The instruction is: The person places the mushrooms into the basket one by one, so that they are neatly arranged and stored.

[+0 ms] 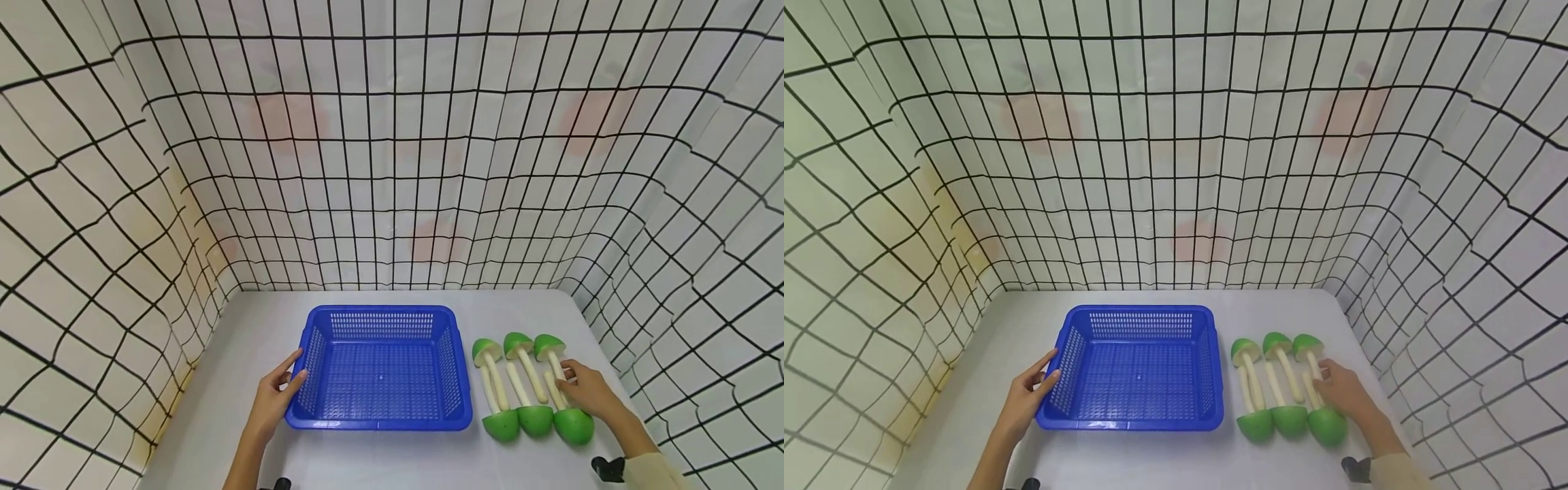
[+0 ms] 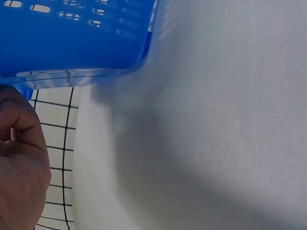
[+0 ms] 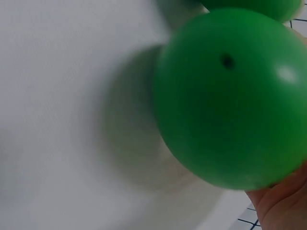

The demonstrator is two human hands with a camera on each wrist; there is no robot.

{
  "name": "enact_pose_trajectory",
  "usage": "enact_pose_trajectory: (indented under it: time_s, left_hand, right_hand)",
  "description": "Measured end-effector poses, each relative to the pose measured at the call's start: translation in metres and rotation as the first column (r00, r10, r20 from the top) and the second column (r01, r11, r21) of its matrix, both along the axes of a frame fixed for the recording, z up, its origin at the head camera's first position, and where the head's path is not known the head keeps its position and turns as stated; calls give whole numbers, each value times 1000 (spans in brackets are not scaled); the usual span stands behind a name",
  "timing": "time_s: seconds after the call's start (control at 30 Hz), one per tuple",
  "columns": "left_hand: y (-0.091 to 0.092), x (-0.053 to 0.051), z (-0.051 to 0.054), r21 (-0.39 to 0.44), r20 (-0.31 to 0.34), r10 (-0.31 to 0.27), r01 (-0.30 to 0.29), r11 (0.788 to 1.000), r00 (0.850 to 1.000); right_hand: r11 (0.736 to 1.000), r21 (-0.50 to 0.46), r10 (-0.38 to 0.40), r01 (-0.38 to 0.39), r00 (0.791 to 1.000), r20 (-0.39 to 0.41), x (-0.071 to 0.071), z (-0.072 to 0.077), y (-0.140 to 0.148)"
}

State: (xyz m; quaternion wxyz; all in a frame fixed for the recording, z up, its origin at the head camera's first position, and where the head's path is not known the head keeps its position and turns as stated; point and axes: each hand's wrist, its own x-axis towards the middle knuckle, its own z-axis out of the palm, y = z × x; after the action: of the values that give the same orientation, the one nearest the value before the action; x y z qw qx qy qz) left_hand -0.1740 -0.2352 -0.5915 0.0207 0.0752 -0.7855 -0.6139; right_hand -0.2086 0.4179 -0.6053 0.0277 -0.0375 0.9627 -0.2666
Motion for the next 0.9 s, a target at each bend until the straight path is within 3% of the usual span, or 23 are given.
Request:
enact_pose_trajectory:
  time_s: [0.43, 0.7, 0.9]
  left_hand:
    - [4, 1, 3, 4, 38, 15, -16, 1000, 999]
    - [2, 0, 2, 5, 31, 9, -9, 1000, 999]
    - [0, 1, -1, 21, 60, -1, 0, 1000, 998]
  right_hand:
    - [1000, 23, 1, -2, 999, 44, -2, -3, -2]
    - [999, 22, -27, 27, 1000, 4, -2, 4, -4]
    - [997, 11, -75, 76, 996, -57, -2, 6, 1]
